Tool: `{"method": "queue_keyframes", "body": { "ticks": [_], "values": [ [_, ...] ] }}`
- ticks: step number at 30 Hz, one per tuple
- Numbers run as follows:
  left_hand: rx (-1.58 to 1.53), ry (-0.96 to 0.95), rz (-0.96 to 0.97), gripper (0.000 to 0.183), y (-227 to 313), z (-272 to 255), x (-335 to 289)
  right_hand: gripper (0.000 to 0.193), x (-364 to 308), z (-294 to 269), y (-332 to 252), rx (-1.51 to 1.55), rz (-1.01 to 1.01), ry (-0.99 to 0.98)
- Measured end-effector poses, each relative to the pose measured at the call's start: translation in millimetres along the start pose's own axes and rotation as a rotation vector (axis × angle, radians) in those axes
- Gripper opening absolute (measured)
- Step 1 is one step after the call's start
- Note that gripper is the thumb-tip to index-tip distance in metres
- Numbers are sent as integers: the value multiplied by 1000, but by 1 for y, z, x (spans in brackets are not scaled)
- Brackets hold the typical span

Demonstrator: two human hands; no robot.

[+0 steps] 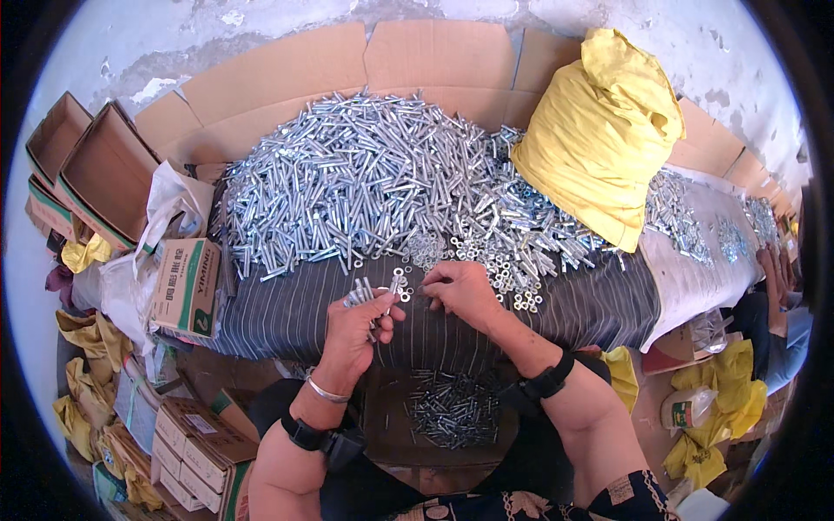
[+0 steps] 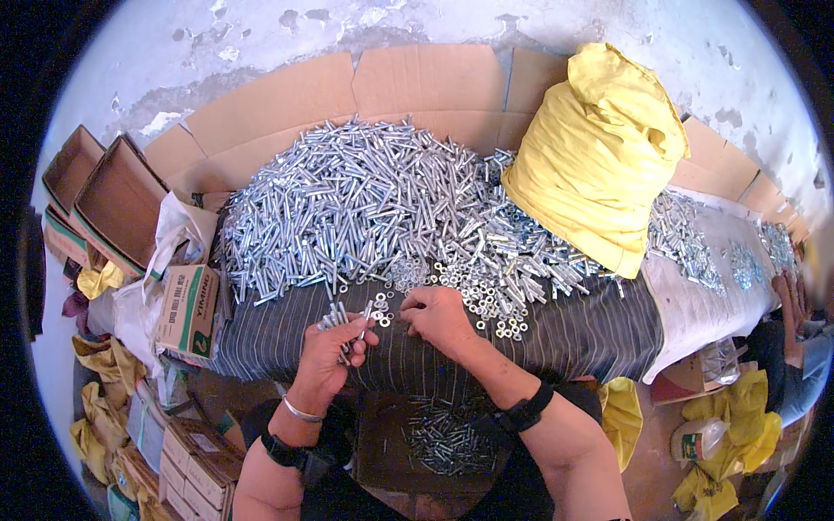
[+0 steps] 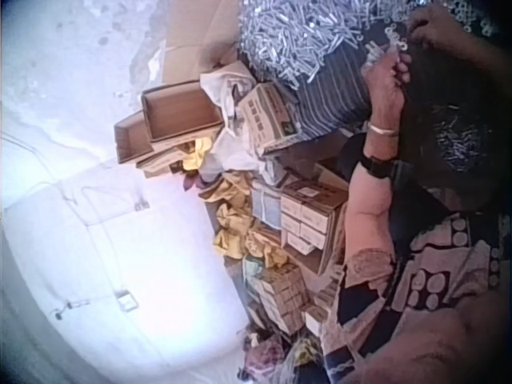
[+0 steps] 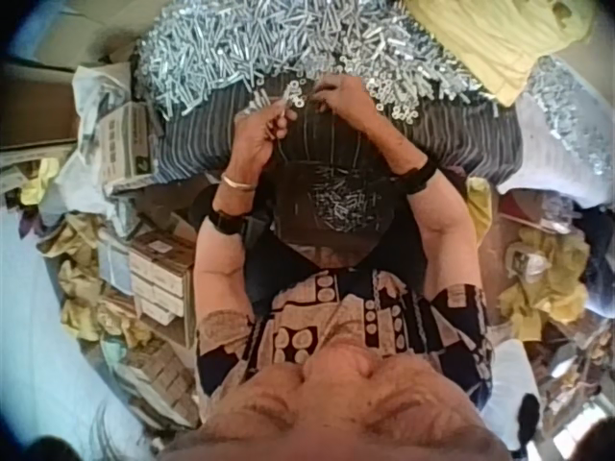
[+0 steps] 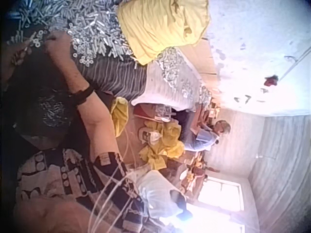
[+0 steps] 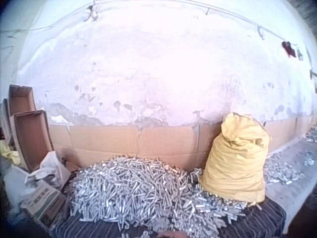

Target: Sorting and counting bolts and washers from a large pile into smaller groups.

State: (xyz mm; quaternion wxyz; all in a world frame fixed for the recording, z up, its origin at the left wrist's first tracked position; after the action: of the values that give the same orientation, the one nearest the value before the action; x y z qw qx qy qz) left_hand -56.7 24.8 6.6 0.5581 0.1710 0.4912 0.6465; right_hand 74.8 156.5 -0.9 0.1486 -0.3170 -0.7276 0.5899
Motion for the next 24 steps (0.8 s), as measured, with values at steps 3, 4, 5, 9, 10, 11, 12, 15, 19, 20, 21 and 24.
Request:
{"method": "queue_keyframes", "body": {
  "ticks": [3,4,5,9,10,11,12,15,19,20,21,24],
  "values": [
    [8,2,-28,13,-1,1,0,7,-1,-1,4,85,64,-108],
    [10,-5,-28,13,-2,1,0,7,-2,0,4,84,65,-108],
    [13,-12,-28,13,-2,1,1,7,-4,3,3,-12,43,-94],
    [15,-5,-30,14,-4,0,1,7,-5,2,-2,-170,-14,-62],
    [20,-9,-36,14,-4,1,1,7,-4,1,-1,-170,-14,-62],
    [25,-14,-42,15,-4,2,1,7,-2,0,1,-203,-37,-46],
    [25,-13,-42,15,-4,2,1,8,0,-1,3,-237,-61,-31],
    [27,-17,-43,16,-5,2,1,7,5,0,9,-279,-101,-28],
    [19,-16,-46,16,-5,4,1,7,7,0,5,-532,-510,212],
    [19,-11,-43,16,-4,3,1,7,8,2,4,-492,-464,175],
    [19,-8,-42,16,-4,2,1,7,9,3,4,-452,-417,138],
    [31,-14,-50,16,-5,2,1,7,9,3,4,-452,-357,137]
  ]
}}
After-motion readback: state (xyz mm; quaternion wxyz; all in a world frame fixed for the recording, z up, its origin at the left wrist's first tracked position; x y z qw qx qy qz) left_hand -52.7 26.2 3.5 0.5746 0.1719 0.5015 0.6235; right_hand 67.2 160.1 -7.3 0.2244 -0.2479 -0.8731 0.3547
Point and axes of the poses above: each hand's wrist, its own x-axis towards the middle knuckle, its own z-axis out of the palm, y = z × x, the point moved 4 cm from there along x, towards the middle knuckle, and after that the axes turned 8 degrees about -y, right-handed, at the moved point
